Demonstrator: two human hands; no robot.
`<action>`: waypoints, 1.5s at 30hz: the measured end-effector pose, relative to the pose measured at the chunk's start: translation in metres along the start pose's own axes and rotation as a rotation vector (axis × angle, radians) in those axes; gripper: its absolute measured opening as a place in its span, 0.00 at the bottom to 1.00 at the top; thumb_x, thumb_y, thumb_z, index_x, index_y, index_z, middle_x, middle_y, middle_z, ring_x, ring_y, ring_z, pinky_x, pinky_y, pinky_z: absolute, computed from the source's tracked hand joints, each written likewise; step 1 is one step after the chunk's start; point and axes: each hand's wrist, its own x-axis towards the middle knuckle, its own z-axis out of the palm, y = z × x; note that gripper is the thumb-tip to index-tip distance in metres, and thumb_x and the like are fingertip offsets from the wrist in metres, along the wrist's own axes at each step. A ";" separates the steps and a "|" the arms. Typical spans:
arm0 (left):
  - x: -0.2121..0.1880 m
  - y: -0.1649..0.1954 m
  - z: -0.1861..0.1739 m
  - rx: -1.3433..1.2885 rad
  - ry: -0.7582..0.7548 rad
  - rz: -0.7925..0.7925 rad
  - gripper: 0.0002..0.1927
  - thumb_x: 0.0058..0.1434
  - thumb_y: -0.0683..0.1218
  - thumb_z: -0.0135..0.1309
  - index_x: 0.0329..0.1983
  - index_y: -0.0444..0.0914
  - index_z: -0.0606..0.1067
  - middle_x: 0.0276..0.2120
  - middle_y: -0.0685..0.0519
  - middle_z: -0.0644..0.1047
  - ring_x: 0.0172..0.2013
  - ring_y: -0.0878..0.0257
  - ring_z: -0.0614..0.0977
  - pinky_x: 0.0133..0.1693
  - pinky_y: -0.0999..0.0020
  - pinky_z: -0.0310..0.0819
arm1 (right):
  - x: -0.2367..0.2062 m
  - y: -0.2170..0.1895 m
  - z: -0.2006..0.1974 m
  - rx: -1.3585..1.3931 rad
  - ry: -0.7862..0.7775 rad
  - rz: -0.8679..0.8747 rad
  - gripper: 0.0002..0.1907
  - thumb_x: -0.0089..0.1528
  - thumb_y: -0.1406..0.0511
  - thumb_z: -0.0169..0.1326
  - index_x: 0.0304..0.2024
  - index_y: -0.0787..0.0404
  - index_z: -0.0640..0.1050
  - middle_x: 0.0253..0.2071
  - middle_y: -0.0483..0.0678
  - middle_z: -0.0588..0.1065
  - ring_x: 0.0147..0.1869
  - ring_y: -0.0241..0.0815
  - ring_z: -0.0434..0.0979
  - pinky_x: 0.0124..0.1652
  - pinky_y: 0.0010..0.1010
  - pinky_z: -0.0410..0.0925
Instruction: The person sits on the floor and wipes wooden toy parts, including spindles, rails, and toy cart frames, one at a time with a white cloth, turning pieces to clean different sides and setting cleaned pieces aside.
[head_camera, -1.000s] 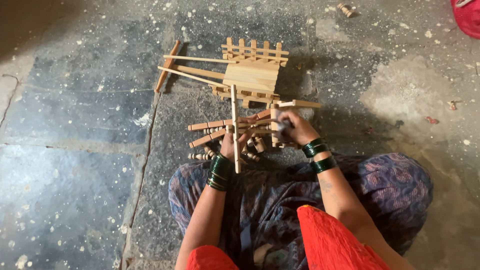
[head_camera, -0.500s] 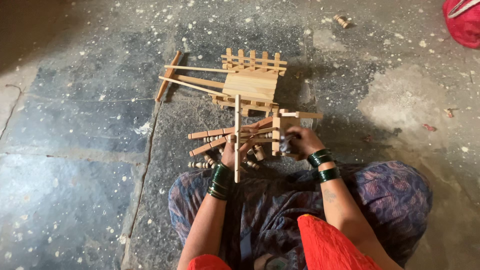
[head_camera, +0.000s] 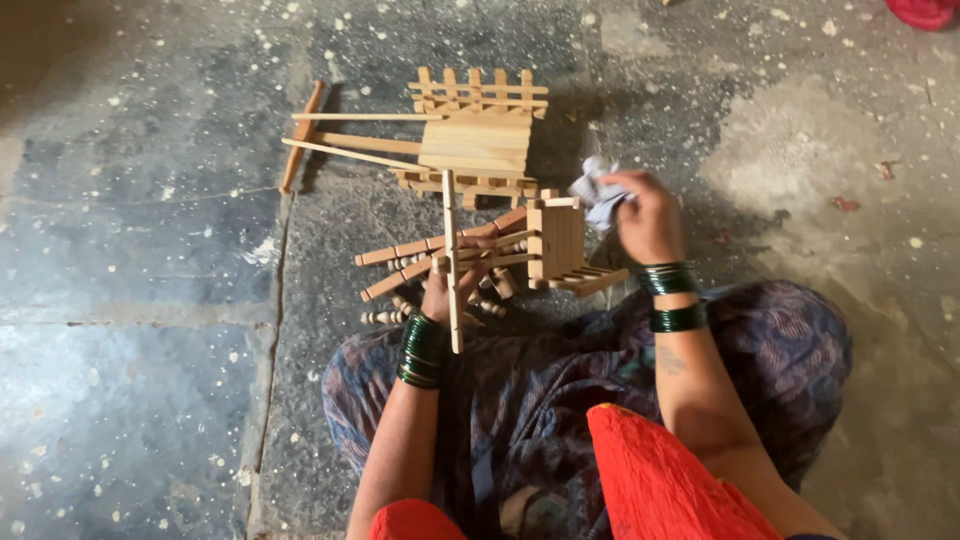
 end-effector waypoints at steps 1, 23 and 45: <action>-0.001 0.003 0.001 -0.020 0.016 -0.022 0.13 0.67 0.34 0.53 0.54 0.34 0.75 0.59 0.44 0.77 0.62 0.56 0.77 0.61 0.61 0.74 | -0.004 0.008 0.006 -0.024 -0.006 0.008 0.26 0.55 0.82 0.45 0.50 0.60 0.80 0.51 0.55 0.78 0.53 0.54 0.80 0.50 0.38 0.73; -0.004 0.012 0.000 -0.102 -0.047 -0.097 0.11 0.67 0.35 0.53 0.51 0.39 0.75 0.65 0.44 0.74 0.69 0.53 0.71 0.65 0.59 0.73 | -0.004 0.063 0.061 -0.182 0.031 0.055 0.13 0.60 0.70 0.57 0.47 0.58 0.82 0.48 0.54 0.80 0.53 0.55 0.78 0.53 0.43 0.71; 0.001 0.004 -0.003 -0.055 -0.097 -0.164 0.13 0.63 0.38 0.57 0.51 0.38 0.75 0.67 0.44 0.72 0.38 0.64 0.82 0.35 0.73 0.80 | -0.006 0.016 0.063 -0.237 -0.036 -0.219 0.16 0.55 0.70 0.66 0.44 0.50 0.79 0.48 0.40 0.76 0.58 0.45 0.72 0.58 0.44 0.68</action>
